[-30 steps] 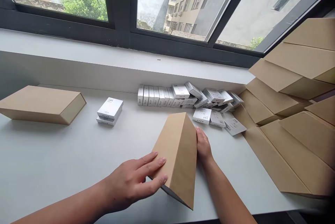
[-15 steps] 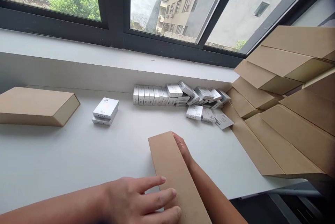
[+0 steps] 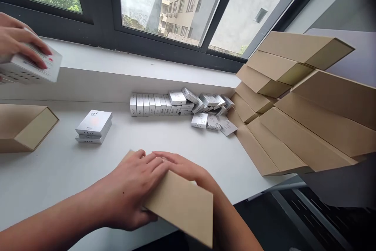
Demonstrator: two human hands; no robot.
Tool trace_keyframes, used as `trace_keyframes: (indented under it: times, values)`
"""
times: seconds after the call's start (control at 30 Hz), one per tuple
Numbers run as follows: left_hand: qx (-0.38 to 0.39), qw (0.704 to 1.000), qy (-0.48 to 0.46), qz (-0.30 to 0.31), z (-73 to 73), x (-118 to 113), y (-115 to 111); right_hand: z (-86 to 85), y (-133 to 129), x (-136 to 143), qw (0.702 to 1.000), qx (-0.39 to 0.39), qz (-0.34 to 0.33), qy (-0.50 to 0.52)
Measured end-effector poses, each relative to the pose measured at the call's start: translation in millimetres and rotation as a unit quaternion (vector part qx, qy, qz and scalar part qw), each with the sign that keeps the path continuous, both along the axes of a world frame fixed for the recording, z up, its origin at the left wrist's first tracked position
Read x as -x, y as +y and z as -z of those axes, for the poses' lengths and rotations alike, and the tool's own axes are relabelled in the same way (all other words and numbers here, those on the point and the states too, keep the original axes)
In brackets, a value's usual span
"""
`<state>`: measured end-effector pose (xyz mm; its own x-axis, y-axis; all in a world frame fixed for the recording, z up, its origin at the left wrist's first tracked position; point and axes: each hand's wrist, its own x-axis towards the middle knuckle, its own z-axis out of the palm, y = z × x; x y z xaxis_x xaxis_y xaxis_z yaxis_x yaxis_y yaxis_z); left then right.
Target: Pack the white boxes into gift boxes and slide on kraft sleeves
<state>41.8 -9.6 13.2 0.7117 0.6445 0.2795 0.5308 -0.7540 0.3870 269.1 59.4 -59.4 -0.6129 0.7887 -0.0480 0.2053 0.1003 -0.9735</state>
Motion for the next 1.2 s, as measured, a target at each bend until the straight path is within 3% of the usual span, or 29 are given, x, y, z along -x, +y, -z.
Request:
trace_keyframes:
  times: [0.07,0.1,0.17,0.27,0.37,0.43,0.53,0.6,0.63,0.67,0.73,0.83,1.03,1.2]
  values:
    - [-0.048,0.997,0.008,-0.056,10.2,5.9,9.3,-12.5,-3.1,-36.0,0.998,0.039,-0.049,0.03]
    - [-0.081,0.994,0.016,-0.078,17.1,5.9,15.5,-15.3,-5.1,-50.9,0.996,0.037,-0.043,0.069]
    - [-0.152,0.982,0.025,-0.11,33.7,-0.8,26.9,-12.4,-9.3,-68.7,0.989,-0.026,0.039,0.143]
    - [-0.207,0.966,0.033,-0.154,57.9,-18.9,31.8,8.0,-13.7,-66.1,0.97,-0.099,0.185,0.12]
    - [-0.195,0.968,0.013,-0.157,72.0,-25.0,22.6,29.1,-13.4,-52.3,0.982,-0.041,0.173,0.06]
    - [-0.19,0.963,-0.037,-0.188,78.2,-15.2,16.4,36.1,-11.4,-48.3,0.988,-0.039,0.141,0.053]
    - [-0.123,0.911,-0.155,-0.363,90.2,12.7,14.8,38.2,-8.5,-49.0,0.987,-0.061,0.139,0.055]
    - [0.019,0.866,-0.208,-0.455,99.6,29.6,18.1,39.0,-7.3,-48.5,0.983,-0.064,0.166,0.055]
    - [0.093,0.849,-0.216,-0.473,103.5,35.1,20.2,40.0,-6.9,-47.3,0.978,-0.062,0.191,0.055]
    - [0.151,0.84,-0.215,-0.476,106.6,38.4,22.1,41.6,-6.6,-45.6,0.972,-0.059,0.222,0.055]
    - [0.193,0.837,-0.207,-0.467,109.4,38.6,24.9,45.2,-6.1,-41.7,0.956,-0.05,0.283,0.054]
    - [0.161,0.839,-0.228,-0.466,107.8,31.5,25.7,48.7,-6.0,-38.2,0.943,-0.048,0.326,0.048]
    - [0.12,0.827,-0.253,-0.487,108.3,24.0,21.1,45.9,-12.4,-32.4,0.938,-0.039,0.343,0.037]
    - [0.054,0.871,-0.173,-0.458,104.4,14.6,14.1,42.6,-18.8,-21.1,0.942,0.025,0.331,0.055]
